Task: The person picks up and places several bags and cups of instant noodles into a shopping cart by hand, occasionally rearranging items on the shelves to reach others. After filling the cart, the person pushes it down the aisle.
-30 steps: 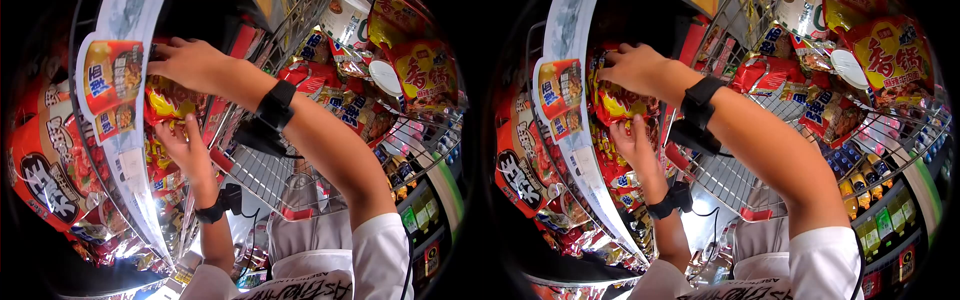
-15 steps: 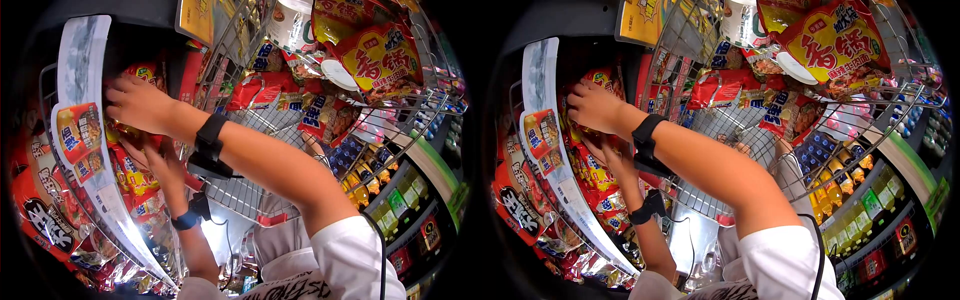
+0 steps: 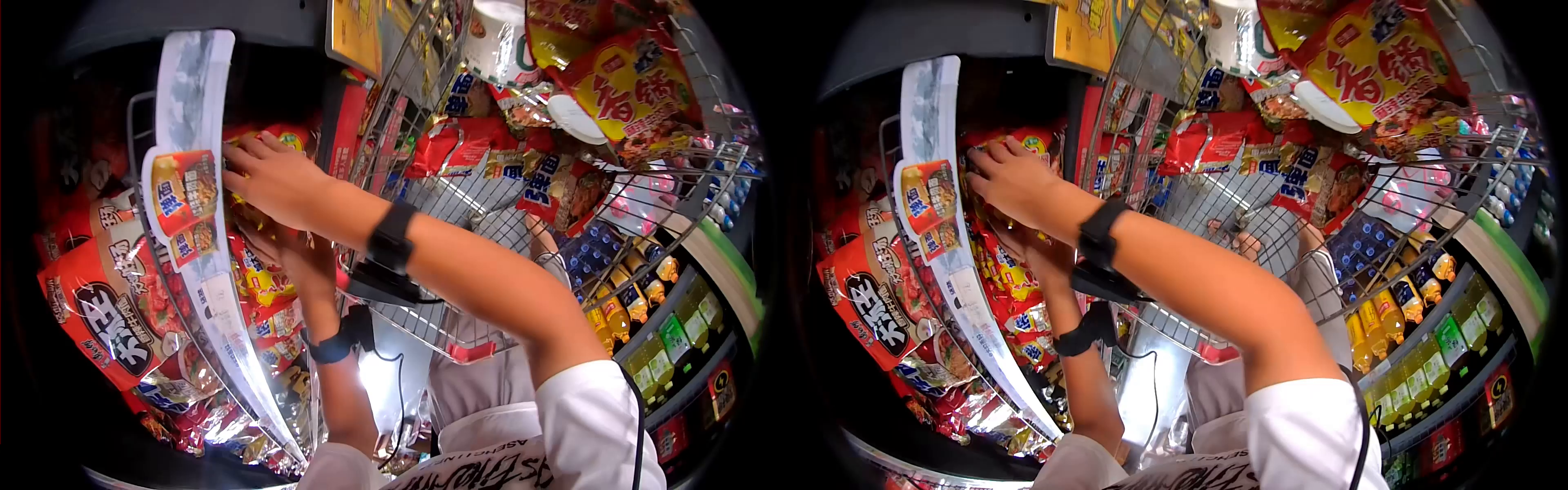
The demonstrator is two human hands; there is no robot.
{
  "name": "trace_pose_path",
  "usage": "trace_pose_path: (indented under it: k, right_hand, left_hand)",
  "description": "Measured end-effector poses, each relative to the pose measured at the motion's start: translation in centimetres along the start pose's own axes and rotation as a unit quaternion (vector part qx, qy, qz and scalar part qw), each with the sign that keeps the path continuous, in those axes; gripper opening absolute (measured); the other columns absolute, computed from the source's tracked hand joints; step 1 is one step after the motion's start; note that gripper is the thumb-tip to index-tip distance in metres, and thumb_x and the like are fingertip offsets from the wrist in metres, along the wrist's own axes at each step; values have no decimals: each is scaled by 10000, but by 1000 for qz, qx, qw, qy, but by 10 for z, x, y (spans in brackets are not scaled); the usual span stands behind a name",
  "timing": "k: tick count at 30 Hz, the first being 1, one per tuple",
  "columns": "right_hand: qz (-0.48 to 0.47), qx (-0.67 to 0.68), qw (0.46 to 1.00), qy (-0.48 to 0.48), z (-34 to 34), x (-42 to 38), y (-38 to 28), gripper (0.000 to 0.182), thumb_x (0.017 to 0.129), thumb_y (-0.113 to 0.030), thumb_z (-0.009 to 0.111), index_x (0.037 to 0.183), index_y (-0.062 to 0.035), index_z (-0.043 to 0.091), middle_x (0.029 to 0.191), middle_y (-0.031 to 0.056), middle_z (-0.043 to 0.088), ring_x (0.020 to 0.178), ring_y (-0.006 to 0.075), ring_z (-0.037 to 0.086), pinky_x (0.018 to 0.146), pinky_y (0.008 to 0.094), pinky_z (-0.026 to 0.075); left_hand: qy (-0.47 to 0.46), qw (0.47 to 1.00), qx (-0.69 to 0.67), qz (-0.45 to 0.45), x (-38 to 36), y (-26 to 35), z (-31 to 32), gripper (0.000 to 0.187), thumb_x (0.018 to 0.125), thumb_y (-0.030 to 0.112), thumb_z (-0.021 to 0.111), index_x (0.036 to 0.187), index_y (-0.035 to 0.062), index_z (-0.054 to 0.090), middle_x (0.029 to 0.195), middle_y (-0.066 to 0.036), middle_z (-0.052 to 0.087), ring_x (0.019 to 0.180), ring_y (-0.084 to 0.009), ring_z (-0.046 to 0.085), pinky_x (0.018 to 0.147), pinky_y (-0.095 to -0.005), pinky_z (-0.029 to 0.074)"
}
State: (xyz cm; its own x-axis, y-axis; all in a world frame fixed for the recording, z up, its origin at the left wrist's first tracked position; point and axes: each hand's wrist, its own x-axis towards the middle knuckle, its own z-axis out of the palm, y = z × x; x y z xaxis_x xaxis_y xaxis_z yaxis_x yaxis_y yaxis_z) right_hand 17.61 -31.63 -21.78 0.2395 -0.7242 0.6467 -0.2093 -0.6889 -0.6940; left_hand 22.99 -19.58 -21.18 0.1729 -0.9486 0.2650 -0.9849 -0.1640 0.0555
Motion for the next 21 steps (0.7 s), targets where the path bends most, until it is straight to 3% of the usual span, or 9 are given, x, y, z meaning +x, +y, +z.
trace_pose_path:
  k: [4, 8, 11, 12, 14, 15, 16, 19, 21]
  right_hand:
    - [42, 11, 999, -4, -101, -20, 18, 315, 656, -27, 619, 968, -52, 583, 1139, 155, 557, 1053, 337, 528, 904, 446, 432]
    - [135, -187, 973, 23, -193, -49, 62, 269, 674, 7, 576, 940, -28, 563, 1081, 196, 563, 1039, 367, 527, 888, 444, 449]
    - [174, -414, 893, -19, -200, -49, 103, 406, 696, 18, 578, 1096, -41, 549, 1217, 189, 503, 1104, 371, 487, 874, 443, 460]
    - [128, -507, 844, -121, -198, -47, 120, 496, 726, -24, 588, 1213, -71, 506, 1348, 164, 398, 1197, 369, 404, 932, 451, 418]
    - [98, -568, 807, -125, -182, -51, 162, 468, 748, -56, 586, 1211, -82, 518, 1346, 154, 406, 1200, 355, 406, 961, 453, 385]
    - [72, -626, 765, -131, -182, -48, 161, 441, 771, -89, 584, 1208, -93, 530, 1344, 144, 415, 1203, 341, 407, 991, 455, 352]
    - [-11, -728, 656, -199, -194, -45, 152, 380, 809, -121, 556, 1189, -111, 553, 1285, 120, 471, 1118, 317, 479, 1010, 453, 310]
    - [114, -658, 690, -279, -180, -50, 170, 499, 790, -103, 560, 1277, -120, 456, 1318, 119, 387, 1156, 350, 400, 1056, 487, 263]
    - [92, -653, 690, -297, -184, -59, 161, 489, 801, -118, 548, 1280, -128, 450, 1324, 119, 386, 1147, 346, 412, 1043, 519, 270]
  left_hand:
    - [18, 987, -67, -142, 7, 39, -34, 504, 829, 171, 641, 1291, 47, 479, 1478, -294, 68, 1379, -443, 68, 1086, -533, 132]
    - [-19, 967, -232, -98, -14, 62, -65, 413, 822, 156, 635, 1188, -5, 530, 1484, -285, 74, 1382, -429, 109, 1091, -527, 144]
    - [-63, 958, -267, -88, -45, 76, -82, 393, 818, 150, 630, 1174, 10, 536, 1481, -275, 100, 1381, -426, 122, 1089, -523, 164]
    - [-85, 958, -262, -85, -54, 80, -87, 375, 822, 139, 621, 1166, 13, 540, 1488, -243, 116, 1366, -401, 176, 1083, -499, 197]
    - [-141, 943, -276, -122, -77, 92, -98, 347, 815, 95, 616, 1144, 17, 538, 1488, -203, 151, 1335, -364, 258, 1056, -454, 275]
    - [-146, 942, -278, -122, -89, 95, -102, 347, 815, 95, 616, 1144, 17, 538, 1488, -203, 151, 1335, -364, 258, 1056, -454, 275]
    - [-162, 934, -289, -132, -100, 97, -104, 347, 814, 86, 616, 1143, 19, 533, 1484, -199, 156, 1330, -358, 268, 1049, -446, 284]
    - [-196, 927, -288, -141, -118, 101, -117, 340, 816, 79, 615, 1139, 26, 522, 1475, -188, 166, 1302, -340, 315, 1040, -430, 298]
    - [-212, 917, -296, -165, -126, 101, -121, 329, 824, 84, 609, 1136, 25, 524, 1475, -187, 163, 1277, -340, 348, 1040, -427, 299]
